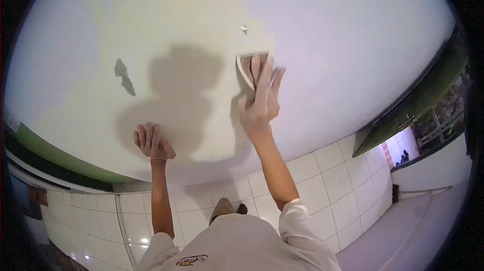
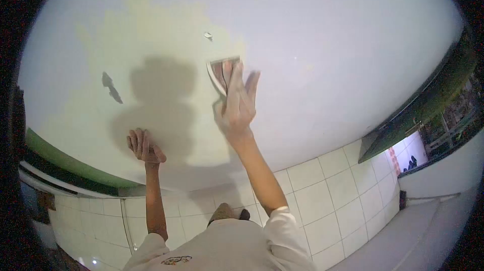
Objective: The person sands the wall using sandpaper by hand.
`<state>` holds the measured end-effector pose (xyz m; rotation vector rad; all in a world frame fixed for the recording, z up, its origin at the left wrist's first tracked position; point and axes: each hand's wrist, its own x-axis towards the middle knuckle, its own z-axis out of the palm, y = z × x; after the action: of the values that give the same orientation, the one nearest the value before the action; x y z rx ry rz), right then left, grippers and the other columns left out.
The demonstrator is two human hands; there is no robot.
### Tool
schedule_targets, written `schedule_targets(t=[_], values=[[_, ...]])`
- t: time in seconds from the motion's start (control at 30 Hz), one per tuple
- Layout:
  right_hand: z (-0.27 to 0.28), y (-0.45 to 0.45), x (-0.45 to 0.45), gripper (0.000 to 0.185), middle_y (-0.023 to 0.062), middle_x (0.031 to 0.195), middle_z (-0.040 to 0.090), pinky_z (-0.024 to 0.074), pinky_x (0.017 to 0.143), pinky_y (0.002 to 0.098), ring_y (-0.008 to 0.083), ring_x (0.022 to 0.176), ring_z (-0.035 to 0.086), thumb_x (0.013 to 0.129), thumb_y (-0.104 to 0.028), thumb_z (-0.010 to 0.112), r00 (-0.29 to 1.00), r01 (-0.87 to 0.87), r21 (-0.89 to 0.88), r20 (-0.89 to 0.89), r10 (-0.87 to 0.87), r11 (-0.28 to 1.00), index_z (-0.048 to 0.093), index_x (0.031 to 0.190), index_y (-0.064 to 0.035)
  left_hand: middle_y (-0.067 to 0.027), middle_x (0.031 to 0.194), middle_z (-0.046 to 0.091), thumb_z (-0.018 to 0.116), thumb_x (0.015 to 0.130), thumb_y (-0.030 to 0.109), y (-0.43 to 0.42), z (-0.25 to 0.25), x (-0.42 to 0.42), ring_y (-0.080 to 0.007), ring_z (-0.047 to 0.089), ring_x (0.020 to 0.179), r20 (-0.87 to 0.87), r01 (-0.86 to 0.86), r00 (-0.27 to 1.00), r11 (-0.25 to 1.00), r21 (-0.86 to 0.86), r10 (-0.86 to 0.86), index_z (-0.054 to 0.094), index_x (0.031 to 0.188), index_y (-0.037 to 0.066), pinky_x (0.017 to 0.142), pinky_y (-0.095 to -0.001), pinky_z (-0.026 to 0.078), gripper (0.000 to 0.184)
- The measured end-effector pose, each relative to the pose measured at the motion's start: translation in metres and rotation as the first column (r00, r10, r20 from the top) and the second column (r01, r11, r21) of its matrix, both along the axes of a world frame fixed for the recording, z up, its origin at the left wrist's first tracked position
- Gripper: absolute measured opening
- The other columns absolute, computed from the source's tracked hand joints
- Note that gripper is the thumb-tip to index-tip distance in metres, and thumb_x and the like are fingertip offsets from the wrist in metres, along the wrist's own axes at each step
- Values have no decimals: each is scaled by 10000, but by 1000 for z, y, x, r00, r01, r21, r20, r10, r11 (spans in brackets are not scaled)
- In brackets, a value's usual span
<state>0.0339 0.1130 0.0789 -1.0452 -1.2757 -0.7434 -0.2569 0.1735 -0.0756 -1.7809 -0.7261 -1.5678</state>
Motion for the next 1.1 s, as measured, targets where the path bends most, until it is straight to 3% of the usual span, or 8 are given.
schedule_targets(t=[0.1, 0.33, 0.53, 0.63, 0.73, 0.77, 1.0, 1.1], values=[[59, 2, 3, 749, 196, 1267, 628, 314, 1102, 612, 383, 1132, 617, 582, 229, 395, 1000, 14, 196, -22, -10, 980, 432, 1328, 177, -183, 1303, 614, 406, 851, 317, 0, 0, -4, -394, 457, 1339, -29, 19, 999, 1000, 18, -19, 648, 1239, 45, 1164, -519, 223, 532], [9, 1, -16, 771, 184, 1278, 627, 304, 1112, 589, 357, 1237, 562, 579, 230, 380, 999, 36, 55, -40, -33, 998, 406, 1349, 191, -168, 1345, 588, 415, 854, 298, 3, 6, -15, -377, 417, 1375, -24, 12, 1000, 1000, 9, -12, 611, 1284, 40, 1175, -511, 209, 538], [27, 14, -17, 816, 204, 1285, 616, 313, 1104, 601, 392, 1181, 593, 538, 223, 370, 998, 57, 151, 6, -59, 987, 390, 1354, 194, -172, 1354, 580, 422, 835, 285, 7, -2, -25, -384, 415, 1375, -43, -6, 999, 1000, -24, 5, 615, 1266, 27, 1179, -511, 198, 537], [2, 0, -29, 812, 194, 1250, 641, 296, 1109, 609, 385, 1149, 612, 551, 220, 384, 999, 11, 7, -35, -11, 1000, 392, 1363, 181, -179, 1349, 582, 429, 824, 286, 2, 1, -24, -394, 421, 1368, -36, -14, 999, 1000, -21, 13, 623, 1252, 19, 1175, -514, 202, 541], [39, 3, -14, 805, 200, 1221, 654, 290, 1110, 610, 382, 1129, 621, 565, 214, 395, 997, 78, 118, 13, -80, 990, 384, 1369, 182, -190, 1341, 585, 433, 815, 291, 2, 8, -19, -401, 429, 1361, -41, -29, 999, 999, -23, 28, 632, 1238, 10, 1170, -516, 208, 546], [52, 3, -12, 804, 199, 1205, 662, 293, 1108, 608, 381, 1126, 622, 576, 210, 400, 999, 1, 130, -35, 3, 991, 375, 1379, 178, -195, 1334, 590, 434, 812, 296, -1, 7, -20, -403, 433, 1357, -48, -25, 999, 999, -30, 24, 637, 1232, 7, 1168, -516, 212, 548], [7, 5, -20, 822, 162, 1253, 648, 262, 1125, 613, 345, 1166, 613, 547, 201, 376, 998, 60, 67, 4, -60, 996, 368, 1369, 199, -221, 1369, 551, 411, 842, 310, 4, 1, -25, -435, 391, 1375, -77, -18, 997, 1000, 22, 20, 604, 1276, -20, 1167, -556, 205, 579], [50, 10, -12, 843, 167, 1268, 637, 235, 1132, 622, 337, 1173, 612, 530, 214, 375, 1000, 27, 137, -6, -26, 990, 388, 1372, 177, -221, 1372, 549, 421, 842, 319, 1, 1, -24, -436, 390, 1376, -79, -20, 997, 1000, -20, 19, 606, 1272, -26, 1166, -557, 204, 581]])
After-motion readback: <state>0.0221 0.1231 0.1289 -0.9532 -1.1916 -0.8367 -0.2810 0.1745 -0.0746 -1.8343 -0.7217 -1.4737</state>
